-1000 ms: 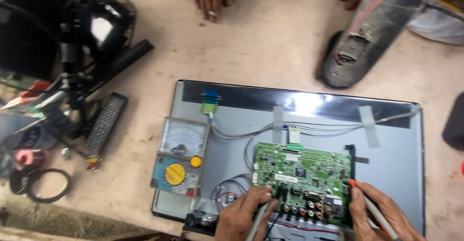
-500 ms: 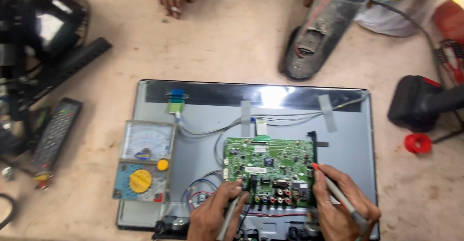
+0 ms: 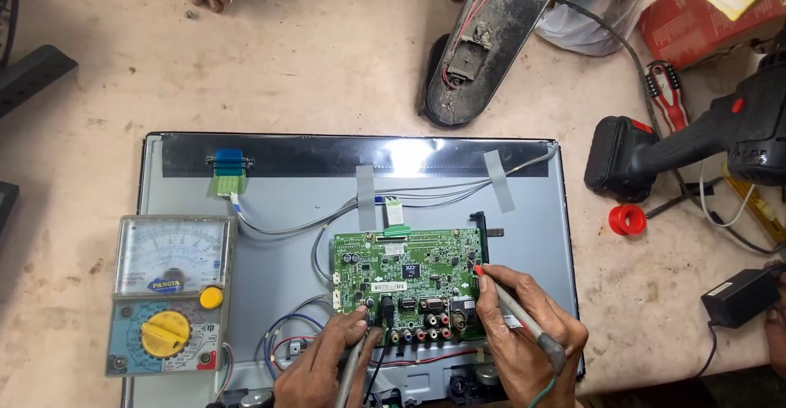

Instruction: Testing various components and test points on a television motherboard using an analog multimeter.

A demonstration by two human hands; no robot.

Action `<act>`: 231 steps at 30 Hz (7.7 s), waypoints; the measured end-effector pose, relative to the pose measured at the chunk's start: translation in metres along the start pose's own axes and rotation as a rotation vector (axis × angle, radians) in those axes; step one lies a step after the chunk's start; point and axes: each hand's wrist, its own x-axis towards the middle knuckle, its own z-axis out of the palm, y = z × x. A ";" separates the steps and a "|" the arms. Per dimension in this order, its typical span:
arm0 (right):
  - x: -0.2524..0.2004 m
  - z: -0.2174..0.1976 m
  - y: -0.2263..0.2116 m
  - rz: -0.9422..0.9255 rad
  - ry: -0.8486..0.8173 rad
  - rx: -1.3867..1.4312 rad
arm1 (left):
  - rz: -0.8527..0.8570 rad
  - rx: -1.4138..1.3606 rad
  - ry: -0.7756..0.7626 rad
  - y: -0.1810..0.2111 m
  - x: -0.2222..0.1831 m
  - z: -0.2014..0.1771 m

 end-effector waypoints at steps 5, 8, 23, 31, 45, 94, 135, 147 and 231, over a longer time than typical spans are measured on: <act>0.004 0.000 -0.008 0.005 -0.041 0.019 | -0.010 -0.013 -0.012 -0.004 -0.003 0.004; 0.007 -0.002 -0.017 0.013 -0.058 -0.030 | 0.005 -0.022 -0.043 -0.003 -0.002 0.001; -0.003 0.021 -0.027 0.220 -0.062 0.038 | 0.124 -0.149 -0.071 -0.012 0.003 -0.013; 0.013 0.001 -0.007 -0.103 -0.004 -0.052 | -0.086 0.047 -0.100 -0.005 -0.004 0.007; -0.006 -0.004 0.028 0.293 0.070 0.082 | -0.129 -0.104 -0.111 -0.054 -0.036 0.045; 0.012 0.009 0.033 0.043 0.069 0.261 | -0.063 -0.328 -0.323 -0.128 -0.066 0.059; -0.004 0.004 0.037 0.078 0.135 0.129 | -0.250 0.055 -0.083 0.003 0.002 0.007; -0.007 0.001 0.039 0.094 0.119 0.113 | -0.248 0.046 -0.142 0.000 0.001 0.004; -0.007 0.007 0.004 0.040 0.148 0.075 | -0.043 -0.071 -0.020 0.010 0.010 -0.011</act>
